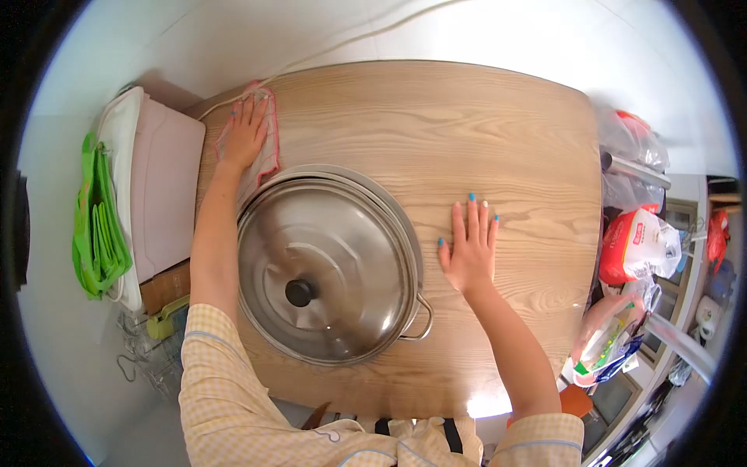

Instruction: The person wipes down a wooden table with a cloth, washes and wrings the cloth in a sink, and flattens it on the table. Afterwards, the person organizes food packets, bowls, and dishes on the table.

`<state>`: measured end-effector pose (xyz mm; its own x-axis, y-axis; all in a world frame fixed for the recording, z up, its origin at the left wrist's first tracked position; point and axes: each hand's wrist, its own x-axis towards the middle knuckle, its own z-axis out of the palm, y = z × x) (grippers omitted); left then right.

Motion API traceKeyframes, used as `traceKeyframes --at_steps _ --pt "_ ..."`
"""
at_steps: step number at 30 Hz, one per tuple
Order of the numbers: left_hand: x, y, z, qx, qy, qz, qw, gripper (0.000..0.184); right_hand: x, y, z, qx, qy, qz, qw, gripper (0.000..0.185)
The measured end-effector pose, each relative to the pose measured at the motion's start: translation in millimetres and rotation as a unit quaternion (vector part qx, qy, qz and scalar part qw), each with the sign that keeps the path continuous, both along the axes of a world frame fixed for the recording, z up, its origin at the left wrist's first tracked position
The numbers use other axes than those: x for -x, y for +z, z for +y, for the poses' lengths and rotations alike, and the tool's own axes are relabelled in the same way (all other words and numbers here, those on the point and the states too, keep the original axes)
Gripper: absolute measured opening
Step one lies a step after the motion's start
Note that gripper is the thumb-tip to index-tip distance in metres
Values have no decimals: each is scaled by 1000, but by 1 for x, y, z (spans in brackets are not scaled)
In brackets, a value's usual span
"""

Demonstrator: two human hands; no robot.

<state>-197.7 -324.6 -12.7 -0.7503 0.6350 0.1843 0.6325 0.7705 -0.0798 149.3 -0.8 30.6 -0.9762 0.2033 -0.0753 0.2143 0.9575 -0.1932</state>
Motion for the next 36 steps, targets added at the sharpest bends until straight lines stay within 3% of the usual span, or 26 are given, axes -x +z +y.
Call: traceKeyframes --at_steps 4,12,16,18,21,25,28,31,33,36 --pt "-12 4 47 76 91 -7 993 50 -1 -2 0 5 -3 11 1000 59" --pt "-72 2 231 -70 -90 29 993 53 -2 -3 2 4 -2 27 1000 60" --pt "-129 6 301 -115 -140 -22 983 52 -2 -3 2 19 -6 30 999 62" --pt "-160 14 328 -99 -161 -55 980 52 -5 -7 3 83 -37 82 992 64" --pt "-196 17 362 -94 -194 -111 970 52 -7 -16 4 44 -42 96 994 65" --pt "-198 12 362 -143 -187 -88 968 51 -6 -17 4 67 -43 116 990 62" --pt "-173 15 348 -176 -225 -133 949 50 -6 -15 3 79 -36 125 988 61" --pt "-120 18 306 -166 -164 -45 971 47 -5 -15 5 70 -31 114 990 59" --pt "-79 27 262 -134 -106 -80 982 45 -6 -14 4 56 -19 105 993 57" --pt "-36 11 191 -90 -64 -27 994 48 -5 -13 4 48 -20 93 994 55"
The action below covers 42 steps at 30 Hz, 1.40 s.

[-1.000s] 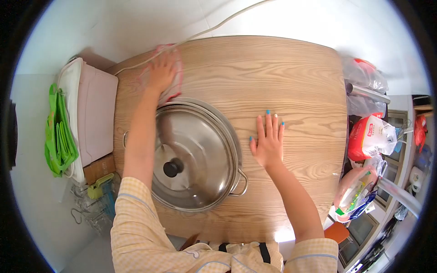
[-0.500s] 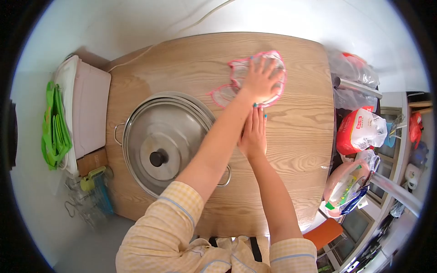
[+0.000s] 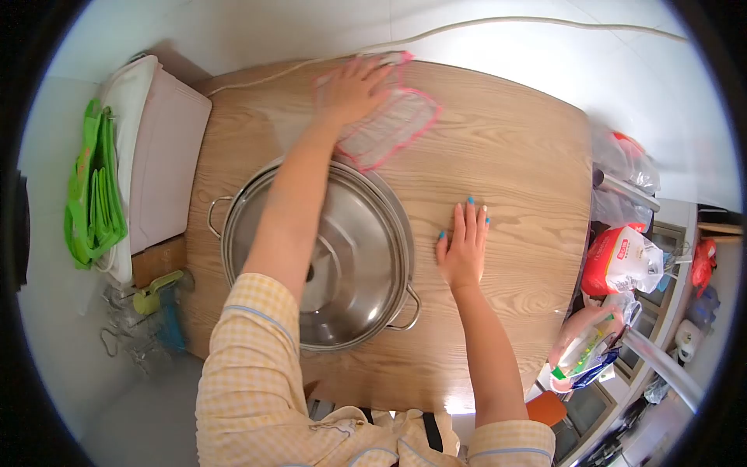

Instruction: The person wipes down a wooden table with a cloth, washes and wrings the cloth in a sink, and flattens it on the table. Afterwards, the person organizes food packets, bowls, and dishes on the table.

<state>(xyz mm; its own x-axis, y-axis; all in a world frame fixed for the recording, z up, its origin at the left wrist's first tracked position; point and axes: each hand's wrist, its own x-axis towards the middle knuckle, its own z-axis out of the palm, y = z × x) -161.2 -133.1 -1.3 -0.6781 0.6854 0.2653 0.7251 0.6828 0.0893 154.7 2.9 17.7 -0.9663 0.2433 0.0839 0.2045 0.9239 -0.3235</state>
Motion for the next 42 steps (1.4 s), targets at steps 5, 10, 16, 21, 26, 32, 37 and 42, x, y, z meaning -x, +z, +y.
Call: traceKeyframes --at_steps 5,10,16,21,26,32,37,42 --pt "37 -10 -146 26 124 -112 986 49 0 1 2 3 1 1 1000 55" --pt "2 -14 -266 56 246 27 967 49 1 3 -1 -7 1 -14 1000 55" --pt "0 -16 -280 52 242 -32 968 51 1 5 -2 -9 1 -18 1000 54" --pt "-3 -1 -217 138 429 -160 878 62 1 1 -2 -10 -11 -20 1000 54" --pt "-6 1 -117 129 362 -193 903 65 0 2 0 -4 0 -4 1000 54" --pt "-52 18 39 151 214 -198 945 66 -1 -4 1 37 -4 21 999 54" --pt "-131 11 132 141 76 -143 977 67 17 -3 10 218 -12 149 964 52" --pt "-184 6 150 144 12 -80 986 62 4 -2 27 354 -133 280 882 57"
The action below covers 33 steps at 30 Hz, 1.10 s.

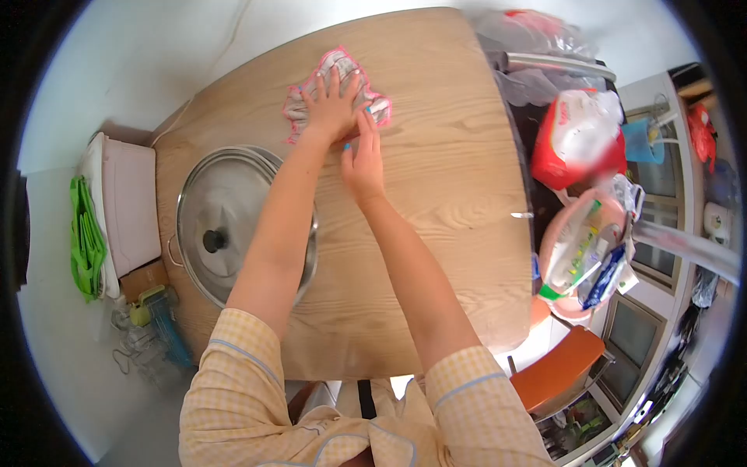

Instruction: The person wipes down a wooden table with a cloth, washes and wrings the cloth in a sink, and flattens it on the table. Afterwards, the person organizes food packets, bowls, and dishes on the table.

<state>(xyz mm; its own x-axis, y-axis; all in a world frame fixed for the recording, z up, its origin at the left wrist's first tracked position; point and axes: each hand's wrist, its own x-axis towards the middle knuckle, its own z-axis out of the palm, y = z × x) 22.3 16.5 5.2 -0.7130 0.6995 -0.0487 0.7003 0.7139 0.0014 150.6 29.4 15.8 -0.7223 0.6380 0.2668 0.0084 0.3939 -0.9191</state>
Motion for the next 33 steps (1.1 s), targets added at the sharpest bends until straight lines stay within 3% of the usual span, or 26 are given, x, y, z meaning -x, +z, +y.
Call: traceKeyframes --at_steps 4,7,10,13,17,19,22,25,26,28,30,33 --pt "-57 4 -11 -15 -25 30 999 62 -50 -4 2 29 54 -67 996 57" --pt "-107 11 -20 -36 -53 37 997 60 -107 -10 11 -73 92 -47 992 57" --pt "-172 19 -31 -53 -91 23 994 60 -178 7 15 -141 162 -137 967 57" --pt "-242 24 -38 -61 -119 -20 991 62 -250 49 0 -220 148 -283 922 58" --pt "-344 25 -47 -94 -150 -56 983 63 -354 34 -8 -306 120 -289 899 59" --pt "-395 25 -53 -100 -155 -80 980 66 -403 39 3 -410 166 -292 848 58" --pt "-438 48 -59 -59 -156 -174 971 66 -457 54 19 -441 253 -329 796 55" --pt "-447 39 -72 -115 -144 -158 970 65 -470 57 32 -380 294 -389 786 52" --pt "-445 38 -79 -114 -142 -152 971 65 -464 56 33 -381 293 -383 788 52" --pt "-437 40 -90 -100 -55 -126 986 61 -432 56 33 -314 237 -302 868 50" --pt "-430 28 -93 -102 -59 -90 989 61 -395 58 28 -287 193 -190 919 48" --pt "-421 36 -73 -103 -24 -53 993 59 -366 28 23 -307 123 -200 922 48"
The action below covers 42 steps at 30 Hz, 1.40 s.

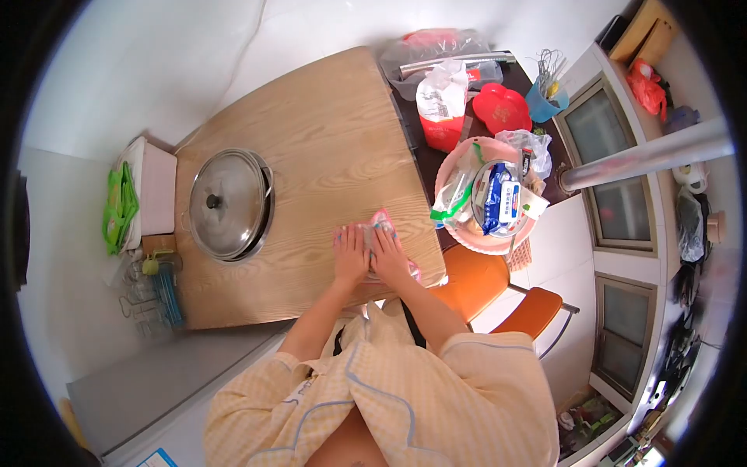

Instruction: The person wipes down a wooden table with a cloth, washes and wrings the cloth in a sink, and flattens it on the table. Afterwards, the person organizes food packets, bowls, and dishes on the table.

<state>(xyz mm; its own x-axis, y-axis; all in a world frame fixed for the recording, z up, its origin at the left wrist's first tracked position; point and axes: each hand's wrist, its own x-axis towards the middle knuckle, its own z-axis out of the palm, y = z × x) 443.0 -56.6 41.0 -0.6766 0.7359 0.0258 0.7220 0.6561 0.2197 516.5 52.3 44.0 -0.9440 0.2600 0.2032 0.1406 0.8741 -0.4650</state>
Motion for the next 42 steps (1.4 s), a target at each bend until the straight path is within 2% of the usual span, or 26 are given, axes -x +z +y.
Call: traceKeyframes --at_steps 1,4,8,10,14,16,22,24,26,28,34,37,40,42 --pt "9 4 13 0 38 7 999 58 5 -6 7 2 0 -2 1000 48" --pt "30 2 44 -26 61 -15 998 56 24 -14 36 -32 2 -58 998 52" --pt "75 3 93 -29 33 -32 999 56 63 -17 76 -23 -27 -133 990 57" --pt "100 5 116 -34 -18 19 999 56 85 -24 91 -29 -85 -89 992 56" --pt "153 -13 161 -49 -29 46 997 55 136 -22 129 -54 -106 -72 990 54" --pt "174 -18 177 -99 -56 70 991 53 154 -25 136 -70 -168 -42 982 52" --pt "182 -40 182 -127 -53 81 987 51 157 -37 138 -108 -174 -16 979 49" --pt "168 -45 169 -144 -46 84 985 51 147 -41 132 -128 -171 -11 977 50" --pt "151 -45 155 -114 -64 129 983 48 129 -41 125 -124 -158 11 979 52" --pt "118 -35 130 -86 -89 115 986 48 94 -37 112 -125 -145 3 981 57" --pt "3 -16 68 -64 -130 38 989 49 -24 -20 59 -93 -126 -123 980 63" --pt "-53 -9 32 -110 -156 -17 982 47 -78 -17 27 -102 -143 -172 969 63" --pt "-75 -10 -3 -145 -157 -27 976 45 -97 -25 -10 -145 -175 -159 961 64" --pt "-74 -12 -30 -163 -154 -39 974 44 -93 -27 -38 -121 -181 -149 964 65"
